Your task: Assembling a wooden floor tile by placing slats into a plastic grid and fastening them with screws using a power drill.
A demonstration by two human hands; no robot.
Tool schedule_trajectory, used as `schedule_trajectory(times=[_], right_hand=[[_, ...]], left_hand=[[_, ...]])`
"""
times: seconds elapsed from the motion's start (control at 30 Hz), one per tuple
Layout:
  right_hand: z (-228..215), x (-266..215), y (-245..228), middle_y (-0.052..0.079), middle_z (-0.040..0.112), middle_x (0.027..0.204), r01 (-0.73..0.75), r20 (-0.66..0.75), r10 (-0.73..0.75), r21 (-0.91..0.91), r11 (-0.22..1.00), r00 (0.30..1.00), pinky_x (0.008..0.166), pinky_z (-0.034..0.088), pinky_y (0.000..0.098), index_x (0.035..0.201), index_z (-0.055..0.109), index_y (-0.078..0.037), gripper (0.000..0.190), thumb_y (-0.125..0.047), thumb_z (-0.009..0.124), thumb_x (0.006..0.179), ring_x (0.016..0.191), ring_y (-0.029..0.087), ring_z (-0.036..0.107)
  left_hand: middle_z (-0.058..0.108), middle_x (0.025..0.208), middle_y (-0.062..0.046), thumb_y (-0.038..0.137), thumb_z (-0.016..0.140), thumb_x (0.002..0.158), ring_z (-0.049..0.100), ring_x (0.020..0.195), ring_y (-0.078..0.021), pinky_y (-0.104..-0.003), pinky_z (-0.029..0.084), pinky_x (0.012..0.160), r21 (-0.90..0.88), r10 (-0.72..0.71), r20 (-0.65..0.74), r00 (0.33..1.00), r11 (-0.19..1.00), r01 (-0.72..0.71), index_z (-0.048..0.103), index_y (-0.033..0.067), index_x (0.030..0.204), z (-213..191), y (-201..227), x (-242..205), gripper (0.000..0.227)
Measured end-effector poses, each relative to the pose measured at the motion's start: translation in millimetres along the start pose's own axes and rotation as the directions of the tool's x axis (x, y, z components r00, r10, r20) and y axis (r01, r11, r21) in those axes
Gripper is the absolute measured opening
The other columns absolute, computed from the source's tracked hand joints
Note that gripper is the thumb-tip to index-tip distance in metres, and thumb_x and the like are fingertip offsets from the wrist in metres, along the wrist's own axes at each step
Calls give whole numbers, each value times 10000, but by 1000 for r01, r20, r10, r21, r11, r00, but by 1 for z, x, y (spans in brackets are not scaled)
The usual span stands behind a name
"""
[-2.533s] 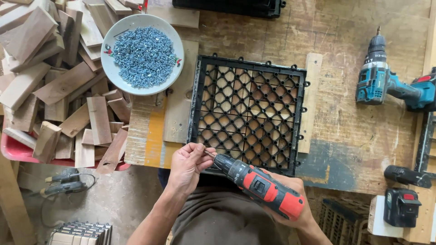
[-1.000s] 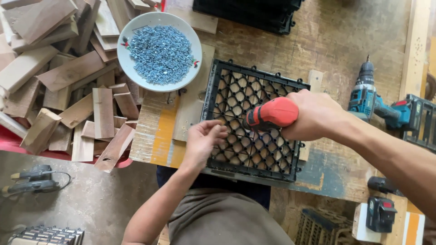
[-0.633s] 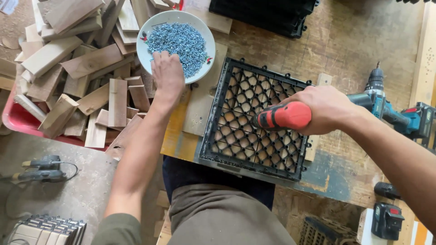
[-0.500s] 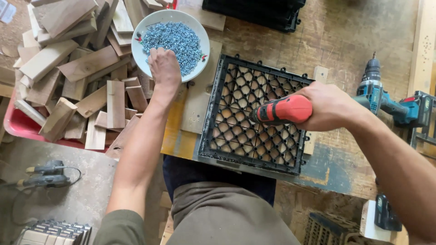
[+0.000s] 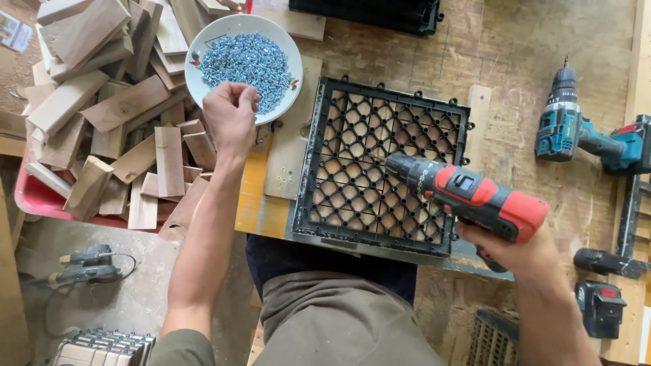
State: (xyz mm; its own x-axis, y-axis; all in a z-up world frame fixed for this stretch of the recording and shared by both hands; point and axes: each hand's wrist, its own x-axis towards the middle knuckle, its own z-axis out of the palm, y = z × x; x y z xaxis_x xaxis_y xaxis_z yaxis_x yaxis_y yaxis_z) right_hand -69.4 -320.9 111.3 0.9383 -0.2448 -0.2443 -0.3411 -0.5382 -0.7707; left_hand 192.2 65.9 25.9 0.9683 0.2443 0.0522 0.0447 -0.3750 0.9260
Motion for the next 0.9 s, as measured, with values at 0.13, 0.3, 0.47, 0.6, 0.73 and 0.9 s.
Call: schedule_trajectory(times=[0.13, 0.3, 0.47, 0.6, 0.73, 0.9], right_hand=[[19, -15, 6, 37, 716, 711, 141, 42, -146, 92, 986, 988, 581, 607, 302, 984, 761, -87, 267, -82, 821, 723, 595, 153, 669], [32, -26, 16, -22, 774, 755, 237, 29, -239, 50, 970, 971, 673, 572, 268, 972, 807, -139, 264, -151, 863, 715, 674, 84, 685], [31, -22, 25, -16, 771, 740, 211, 69, -215, 63, 975, 974, 651, 565, 277, 977, 810, -135, 269, -133, 858, 713, 663, 99, 687], [35, -19, 23, 25, 729, 659, 122, 40, -125, 64, 990, 991, 626, 580, 315, 887, 799, -123, 201, -111, 854, 694, 604, 152, 686], [35, -23, 19, 52, 715, 583, 3, 47, -11, 156, 988, 999, 483, 583, 310, 876, 813, -96, 187, -96, 853, 694, 479, 163, 659], [44, -13, 18, 99, 737, 542, 286, -28, -287, 207, 936, 958, 397, 554, 275, 840, 823, -90, 210, -78, 853, 632, 379, 121, 665]], left_hand=[[717, 887, -36, 139, 710, 982, 622, 720, -85, -191, 544, 670, -288, -315, 366, 876, 857, 428, 700, 66, 987, -17, 55, -65, 74], [774, 939, -161, -9, 796, 824, 755, 799, -213, -243, 633, 714, -479, -336, 694, 637, 445, 757, 749, -24, 1073, 36, -19, -130, 253], [785, 997, -183, -3, 749, 874, 749, 913, -198, -250, 604, 812, -417, -250, 721, 646, 588, 693, 746, -26, 1135, 36, -4, -142, 262], [791, 989, -184, 26, 665, 966, 680, 729, -94, -173, 572, 684, -376, -229, 746, 625, 630, 679, 733, -61, 1122, 31, 21, -136, 191], [761, 854, -143, 87, 676, 984, 654, 667, -97, -165, 540, 594, -336, -262, 762, 592, 622, 707, 710, -34, 1043, 33, 12, -134, 139], [761, 740, -186, 110, 717, 962, 693, 564, -88, -135, 544, 476, -468, -174, 759, 628, 523, 712, 718, -53, 960, 43, 3, -144, 163]])
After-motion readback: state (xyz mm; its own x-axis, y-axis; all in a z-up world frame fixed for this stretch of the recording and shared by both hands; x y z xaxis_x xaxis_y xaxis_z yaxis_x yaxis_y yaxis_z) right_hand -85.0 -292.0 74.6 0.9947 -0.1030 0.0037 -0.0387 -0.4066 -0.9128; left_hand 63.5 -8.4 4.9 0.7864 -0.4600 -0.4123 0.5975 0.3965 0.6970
